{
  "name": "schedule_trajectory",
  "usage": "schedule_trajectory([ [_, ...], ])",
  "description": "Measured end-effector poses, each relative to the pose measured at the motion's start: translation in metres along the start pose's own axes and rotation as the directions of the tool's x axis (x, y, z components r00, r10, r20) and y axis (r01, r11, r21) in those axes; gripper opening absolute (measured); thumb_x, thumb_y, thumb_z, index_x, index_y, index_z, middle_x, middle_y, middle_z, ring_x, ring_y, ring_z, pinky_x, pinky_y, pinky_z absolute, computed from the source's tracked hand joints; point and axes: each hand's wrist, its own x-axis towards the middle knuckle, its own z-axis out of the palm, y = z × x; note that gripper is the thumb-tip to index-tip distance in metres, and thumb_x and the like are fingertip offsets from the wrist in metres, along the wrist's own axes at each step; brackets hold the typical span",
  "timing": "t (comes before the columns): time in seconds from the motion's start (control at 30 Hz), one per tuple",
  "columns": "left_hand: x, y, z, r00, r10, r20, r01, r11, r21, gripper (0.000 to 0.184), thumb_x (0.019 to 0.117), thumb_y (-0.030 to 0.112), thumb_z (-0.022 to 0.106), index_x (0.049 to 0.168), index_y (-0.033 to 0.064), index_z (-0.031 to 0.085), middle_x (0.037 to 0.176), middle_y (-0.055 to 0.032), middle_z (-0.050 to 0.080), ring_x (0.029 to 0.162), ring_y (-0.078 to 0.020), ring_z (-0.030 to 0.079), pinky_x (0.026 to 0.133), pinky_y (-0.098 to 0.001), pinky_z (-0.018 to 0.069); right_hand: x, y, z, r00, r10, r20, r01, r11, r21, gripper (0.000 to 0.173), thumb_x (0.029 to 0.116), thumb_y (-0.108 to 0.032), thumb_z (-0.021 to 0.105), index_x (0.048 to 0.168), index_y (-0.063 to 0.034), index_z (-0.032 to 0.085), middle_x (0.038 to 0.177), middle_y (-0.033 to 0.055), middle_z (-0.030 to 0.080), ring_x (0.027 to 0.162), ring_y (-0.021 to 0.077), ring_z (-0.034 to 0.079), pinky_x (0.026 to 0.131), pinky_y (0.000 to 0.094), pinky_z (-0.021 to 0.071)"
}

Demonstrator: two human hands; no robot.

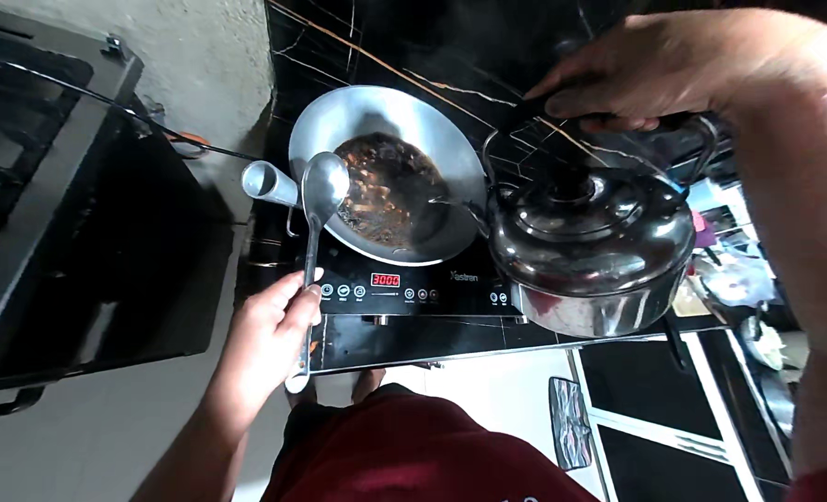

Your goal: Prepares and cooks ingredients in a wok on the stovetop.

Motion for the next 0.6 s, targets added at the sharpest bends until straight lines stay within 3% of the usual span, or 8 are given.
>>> schedule_trajectory([
  [0.33, -0.004, 0.001, 0.004, 1.000, 0.011, 0.001, -0.011, 1.000, -0.016, 0.031, 0.1026, 0.020, 0.051, 0.124, 0.0062, 0.069, 0.072, 0.0085, 0.062, 0.060, 0.0044, 0.055, 0.054, -0.0132, 0.0460, -0.014, -0.004, 0.005, 0.997, -0.075, 0.028, 0.075, 0.997, -0.011, 0.026, 0.1081, -0.030, 0.054, 0.127, -0.0247, 0.071, 0.066, 0.0021, 0.058, 0.045, 0.0107, 0.045, 0.043, 0.0274, 0.0384],
  [0.6, -0.013, -0.001, 0.003, 1.000, 0.020, -0.005, -0.020, 1.000, 0.006, 0.033, 0.1030, 0.022, 0.048, 0.125, 0.0070, 0.069, 0.073, 0.0079, 0.063, 0.061, 0.0042, 0.056, 0.056, -0.0141, 0.0471, -0.027, 0.003, 0.009, 0.999, -0.046, -0.013, 0.046, 0.999, -0.013, 0.027, 0.1077, -0.032, 0.055, 0.128, -0.0256, 0.070, 0.066, 0.0016, 0.059, 0.045, 0.0105, 0.045, 0.042, 0.0275, 0.0385],
])
